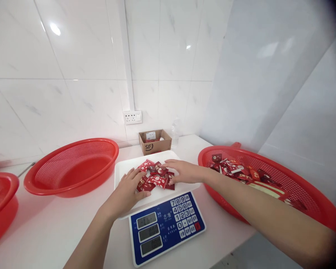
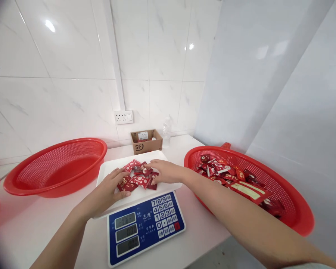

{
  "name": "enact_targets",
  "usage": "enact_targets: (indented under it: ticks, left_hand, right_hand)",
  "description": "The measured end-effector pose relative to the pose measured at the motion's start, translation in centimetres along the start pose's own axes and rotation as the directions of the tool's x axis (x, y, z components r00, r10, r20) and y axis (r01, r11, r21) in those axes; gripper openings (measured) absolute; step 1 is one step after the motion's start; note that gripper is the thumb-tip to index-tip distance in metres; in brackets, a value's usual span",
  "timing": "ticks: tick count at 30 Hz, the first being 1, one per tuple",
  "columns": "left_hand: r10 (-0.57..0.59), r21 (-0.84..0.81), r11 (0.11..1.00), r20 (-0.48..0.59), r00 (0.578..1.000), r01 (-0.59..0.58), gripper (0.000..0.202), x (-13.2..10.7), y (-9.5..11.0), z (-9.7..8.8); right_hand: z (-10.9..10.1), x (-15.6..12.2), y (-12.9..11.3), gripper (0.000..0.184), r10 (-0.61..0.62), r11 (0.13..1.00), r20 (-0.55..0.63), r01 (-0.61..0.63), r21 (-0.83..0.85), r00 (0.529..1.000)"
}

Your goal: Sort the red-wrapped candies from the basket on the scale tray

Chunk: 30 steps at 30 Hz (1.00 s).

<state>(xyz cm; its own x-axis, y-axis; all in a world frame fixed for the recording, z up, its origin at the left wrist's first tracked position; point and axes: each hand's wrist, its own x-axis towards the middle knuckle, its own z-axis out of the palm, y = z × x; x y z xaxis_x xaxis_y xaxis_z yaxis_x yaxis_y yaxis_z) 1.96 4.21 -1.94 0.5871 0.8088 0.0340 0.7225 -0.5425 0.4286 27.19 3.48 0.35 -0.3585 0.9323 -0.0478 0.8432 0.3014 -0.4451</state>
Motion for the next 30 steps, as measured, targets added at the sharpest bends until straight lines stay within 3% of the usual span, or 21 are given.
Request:
enact_targets:
  ticks: [5, 7, 9, 11, 14, 16, 17, 21, 24, 30]
  left_hand:
    - [0.001, 0.023, 1.000, -0.125, 0.992, 0.002, 0.055, 0.2, -0.7, -0.1]
    - [-0.054, 0.086, 0.994, -0.211, 0.976, 0.074, 0.053, 0.1, -1.5, -0.6]
    - [-0.120, 0.162, 0.972, -0.284, 0.951, 0.171, 0.054, -0.2, -2.8, -1.4]
    - [-0.191, 0.210, 0.940, -0.330, 0.924, 0.269, 0.055, -1.0, -4.5, -2.1]
    - [-0.280, 0.235, 0.897, -0.354, 0.892, 0.375, 0.055, -2.9, -7.4, -3.1]
    - [-0.307, 0.252, 0.878, -0.357, 0.882, 0.407, 0.053, -4.4, -9.1, -3.5]
    - [-0.312, 0.259, 0.872, -0.357, 0.880, 0.415, 0.051, -5.2, -9.8, -3.8]
    - [-0.332, 0.265, 0.858, -0.365, 0.870, 0.439, 0.046, -8.2, -11.1, -4.7]
    - [-0.333, 0.255, 0.863, -0.363, 0.870, 0.436, 0.044, -9.9, -11.3, -5.2]
    - [-0.342, 0.227, 0.862, -0.398, 0.851, 0.453, 0.048, -10.8, -10.2, -5.1]
  right_hand:
    - [0.4, -2.2, -1.5, 0.058, 0.064, 0.997, -0.094, -0.068, -0.037, 0.993]
    - [1.2, -3.8, -2.0, 0.054, 0.041, 0.999, -0.155, -0.046, -0.027, 0.987]
    - [2.7, -5.5, -1.7, 0.048, -0.004, 1.000, -0.317, 0.006, 0.006, 0.948]
    - [4.9, -6.9, -0.8, 0.040, -0.015, 0.999, -0.550, 0.029, 0.017, 0.835]
    - [8.4, -8.1, 1.3, 0.029, -0.097, 0.995, -0.806, 0.062, -0.075, 0.584]
    - [10.0, -8.3, 2.2, 0.024, -0.108, 0.994, -0.862, 0.054, -0.093, 0.495]
    - [10.5, -8.2, 2.4, 0.023, -0.105, 0.994, -0.872, 0.053, -0.091, 0.479]
    - [10.2, -7.4, 1.7, 0.023, -0.078, 0.996, -0.865, 0.080, -0.044, 0.496]
    - [8.6, -6.4, 0.1, 0.023, -0.073, 0.992, -0.831, 0.125, -0.004, 0.551]
    - [4.6, -3.7, -3.1, 0.030, -0.104, 0.984, -0.532, 0.165, 0.068, 0.840]
